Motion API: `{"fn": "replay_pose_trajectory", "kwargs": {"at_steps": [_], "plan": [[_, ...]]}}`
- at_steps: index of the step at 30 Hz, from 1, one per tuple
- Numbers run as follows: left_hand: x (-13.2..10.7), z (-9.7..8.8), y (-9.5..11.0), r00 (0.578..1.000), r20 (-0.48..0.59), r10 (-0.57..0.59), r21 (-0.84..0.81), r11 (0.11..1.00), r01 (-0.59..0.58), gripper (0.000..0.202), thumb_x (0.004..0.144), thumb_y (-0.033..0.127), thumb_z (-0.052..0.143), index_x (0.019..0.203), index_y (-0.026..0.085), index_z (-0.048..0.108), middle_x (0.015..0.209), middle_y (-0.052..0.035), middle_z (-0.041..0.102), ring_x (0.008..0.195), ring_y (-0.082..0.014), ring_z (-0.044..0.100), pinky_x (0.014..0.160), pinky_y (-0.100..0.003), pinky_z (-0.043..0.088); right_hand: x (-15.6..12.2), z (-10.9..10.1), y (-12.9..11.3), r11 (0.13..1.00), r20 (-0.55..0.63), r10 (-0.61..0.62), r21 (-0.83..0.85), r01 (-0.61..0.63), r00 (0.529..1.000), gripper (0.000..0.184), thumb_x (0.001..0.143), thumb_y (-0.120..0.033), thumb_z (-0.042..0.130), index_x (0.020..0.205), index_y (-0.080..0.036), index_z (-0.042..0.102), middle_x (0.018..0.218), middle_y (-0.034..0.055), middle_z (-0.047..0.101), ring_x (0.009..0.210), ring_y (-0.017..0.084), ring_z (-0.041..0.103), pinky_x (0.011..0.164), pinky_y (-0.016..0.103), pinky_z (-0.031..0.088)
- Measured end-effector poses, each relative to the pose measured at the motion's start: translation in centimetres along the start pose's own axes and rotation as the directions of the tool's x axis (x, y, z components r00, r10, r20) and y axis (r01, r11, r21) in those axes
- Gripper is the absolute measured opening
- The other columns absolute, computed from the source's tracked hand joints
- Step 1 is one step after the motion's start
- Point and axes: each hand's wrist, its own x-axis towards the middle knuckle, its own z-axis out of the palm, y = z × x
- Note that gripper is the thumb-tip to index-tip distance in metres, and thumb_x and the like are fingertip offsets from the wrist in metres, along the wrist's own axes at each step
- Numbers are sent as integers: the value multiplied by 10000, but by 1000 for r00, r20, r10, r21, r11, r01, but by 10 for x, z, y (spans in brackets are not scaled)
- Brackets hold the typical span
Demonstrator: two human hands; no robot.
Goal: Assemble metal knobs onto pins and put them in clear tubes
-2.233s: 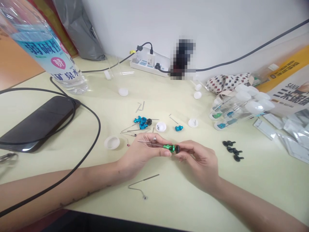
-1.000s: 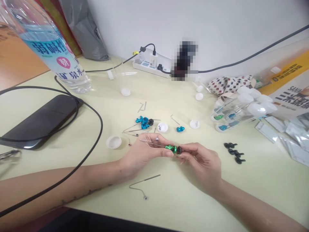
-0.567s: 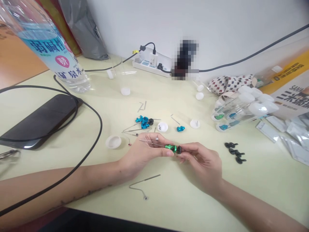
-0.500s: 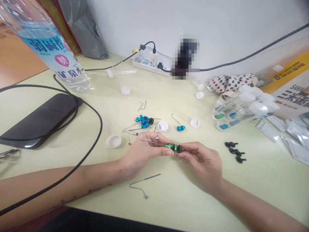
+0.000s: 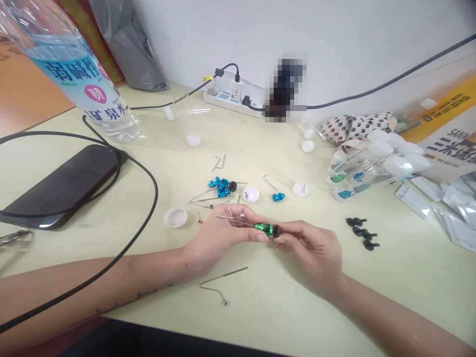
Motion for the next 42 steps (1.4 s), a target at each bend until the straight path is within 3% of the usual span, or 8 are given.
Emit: {"fn": "replay_pose_trajectory", "kwargs": {"at_steps": [6, 11, 16, 42], "plan": [[2, -1, -1, 999, -39, 3, 3, 1000, -3, 184, 623, 179, 792, 777, 175, 690, 773, 1, 715, 803, -168, 653, 824, -294, 492, 2, 0, 0, 999, 4, 10, -32, -9, 1000, 143, 816, -156, 624, 917, -240, 680, 762, -24, 712, 633, 110, 657, 606, 216, 555], [3, -2, -2, 998, -62, 33, -7, 999, -33, 187, 623, 181, 794, 783, 182, 696, 802, 0, 716, 824, -162, 652, 830, -284, 491, 1, 2, 2, 1000, -17, 0, -13, 0, 1000, 253, 821, -183, 621, 1063, -254, 619, 818, -15, 707, 736, 140, 678, 714, 272, 575], [2, -1, 0, 1000, -21, 17, 0, 1000, -17, 170, 631, 162, 785, 769, 167, 686, 782, -2, 719, 798, -155, 658, 820, -279, 501, 0, 2, 0, 997, -33, -43, -62, 40, 999, 161, 827, -147, 605, 940, -250, 654, 836, -14, 710, 706, 121, 674, 658, 228, 566], [0, -1, 0, 1000, 12, -3, 26, 1000, 3, 185, 626, 174, 786, 776, 167, 679, 797, -10, 727, 800, -169, 667, 824, -301, 500, 1, -1, -1, 993, 3, -40, -112, 41, 999, 127, 826, -160, 609, 903, -235, 676, 786, -17, 722, 629, 118, 657, 572, 217, 541]]}}
